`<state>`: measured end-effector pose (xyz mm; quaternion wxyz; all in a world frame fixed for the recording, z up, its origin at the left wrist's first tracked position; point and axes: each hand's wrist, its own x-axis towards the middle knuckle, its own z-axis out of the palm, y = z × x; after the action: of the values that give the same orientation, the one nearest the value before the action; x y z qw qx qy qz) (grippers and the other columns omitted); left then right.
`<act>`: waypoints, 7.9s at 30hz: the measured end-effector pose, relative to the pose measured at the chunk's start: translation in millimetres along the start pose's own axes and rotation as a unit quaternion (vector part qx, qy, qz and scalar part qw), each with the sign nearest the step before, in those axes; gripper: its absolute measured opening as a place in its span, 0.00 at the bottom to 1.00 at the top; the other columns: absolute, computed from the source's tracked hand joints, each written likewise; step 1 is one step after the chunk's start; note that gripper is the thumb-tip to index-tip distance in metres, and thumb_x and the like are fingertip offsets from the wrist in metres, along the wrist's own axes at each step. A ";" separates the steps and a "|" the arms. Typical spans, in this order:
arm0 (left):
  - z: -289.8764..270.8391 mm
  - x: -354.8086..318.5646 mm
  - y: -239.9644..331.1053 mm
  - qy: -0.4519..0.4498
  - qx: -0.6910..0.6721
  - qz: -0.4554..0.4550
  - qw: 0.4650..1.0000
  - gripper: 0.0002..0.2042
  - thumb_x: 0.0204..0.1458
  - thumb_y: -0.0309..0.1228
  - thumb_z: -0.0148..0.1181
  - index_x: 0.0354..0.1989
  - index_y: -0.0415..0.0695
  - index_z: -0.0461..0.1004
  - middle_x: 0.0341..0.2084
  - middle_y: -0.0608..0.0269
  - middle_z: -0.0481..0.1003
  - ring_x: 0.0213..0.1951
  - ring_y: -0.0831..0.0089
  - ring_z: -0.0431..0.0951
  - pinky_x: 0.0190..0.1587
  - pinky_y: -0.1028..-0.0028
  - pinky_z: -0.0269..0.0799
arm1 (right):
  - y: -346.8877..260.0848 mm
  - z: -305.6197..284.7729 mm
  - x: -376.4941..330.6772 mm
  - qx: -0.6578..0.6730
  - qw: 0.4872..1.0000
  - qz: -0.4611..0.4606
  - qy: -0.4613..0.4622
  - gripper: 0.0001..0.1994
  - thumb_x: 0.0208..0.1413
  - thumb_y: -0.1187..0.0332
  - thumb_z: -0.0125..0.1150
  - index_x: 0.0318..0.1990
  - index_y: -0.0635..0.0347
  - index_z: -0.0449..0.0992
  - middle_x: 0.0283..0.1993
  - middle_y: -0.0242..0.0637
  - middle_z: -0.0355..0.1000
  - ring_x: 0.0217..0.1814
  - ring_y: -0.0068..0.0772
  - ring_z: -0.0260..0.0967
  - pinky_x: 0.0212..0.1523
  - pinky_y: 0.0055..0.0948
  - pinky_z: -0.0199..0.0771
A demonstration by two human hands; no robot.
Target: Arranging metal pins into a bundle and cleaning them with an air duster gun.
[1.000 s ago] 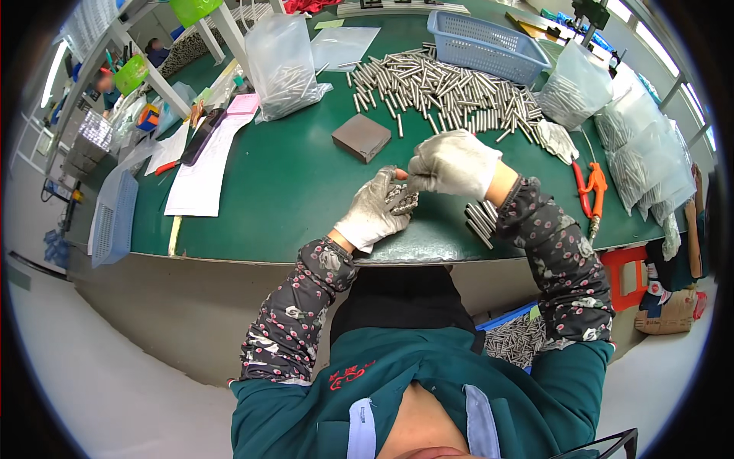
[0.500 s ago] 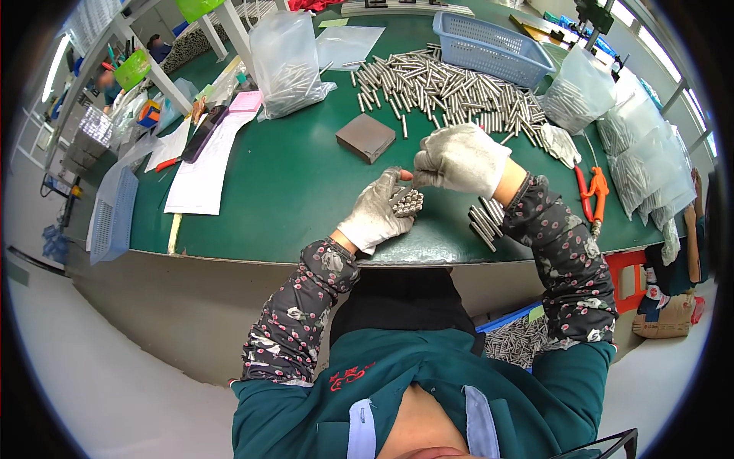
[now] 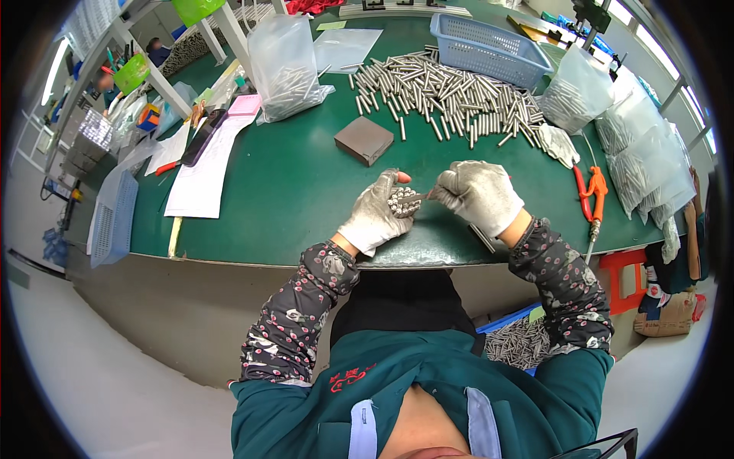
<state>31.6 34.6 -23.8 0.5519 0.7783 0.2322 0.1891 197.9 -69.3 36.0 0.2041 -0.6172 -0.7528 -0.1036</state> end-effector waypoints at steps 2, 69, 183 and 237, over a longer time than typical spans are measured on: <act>0.9 1.5 -4.4 0.011 0.002 0.011 1.000 0.29 0.35 0.17 0.60 0.49 0.43 0.58 0.33 0.67 0.67 0.35 0.81 0.69 0.38 0.80 0.68 | -4.0 2.5 -2.5 0.042 0.999 0.016 0.006 0.08 0.45 0.60 0.57 0.25 0.52 0.74 0.22 0.34 0.68 0.28 0.38 0.68 0.28 0.35 0.67; 0.3 -6.3 14.1 -0.011 -0.065 0.061 0.996 0.30 0.35 0.17 0.58 0.51 0.41 0.58 0.28 0.67 0.70 0.27 0.82 0.68 0.32 0.83 0.66 | 17.0 1.9 25.8 0.136 0.983 0.029 -0.122 0.11 0.47 0.56 0.55 0.31 0.49 0.79 0.28 0.38 0.74 0.30 0.40 0.72 0.35 0.34 0.71; 3.6 5.2 -22.3 0.011 -0.123 0.078 0.989 0.20 0.33 0.27 0.61 0.40 0.39 0.68 0.31 0.56 0.73 0.35 0.64 0.74 0.40 0.71 0.70 | -30.6 -9.3 -20.5 0.080 0.990 0.063 0.101 0.25 0.34 0.64 0.59 0.47 0.54 0.73 0.43 0.52 0.67 0.42 0.49 0.64 0.45 0.43 0.63; -8.6 -3.5 -1.8 0.099 -0.143 0.125 0.977 0.40 0.33 0.16 0.64 0.58 0.42 0.51 0.33 0.61 0.71 0.36 0.76 0.71 0.41 0.78 0.68 | -18.6 -5.3 17.9 0.056 0.998 0.008 0.039 0.18 0.37 0.62 0.60 0.41 0.45 0.76 0.36 0.42 0.68 0.35 0.43 0.67 0.37 0.38 0.63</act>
<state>23.8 39.7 -22.9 0.6040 0.6912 0.1573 0.3642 178.0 -59.6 50.3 0.2682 -0.6066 -0.7438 -0.0832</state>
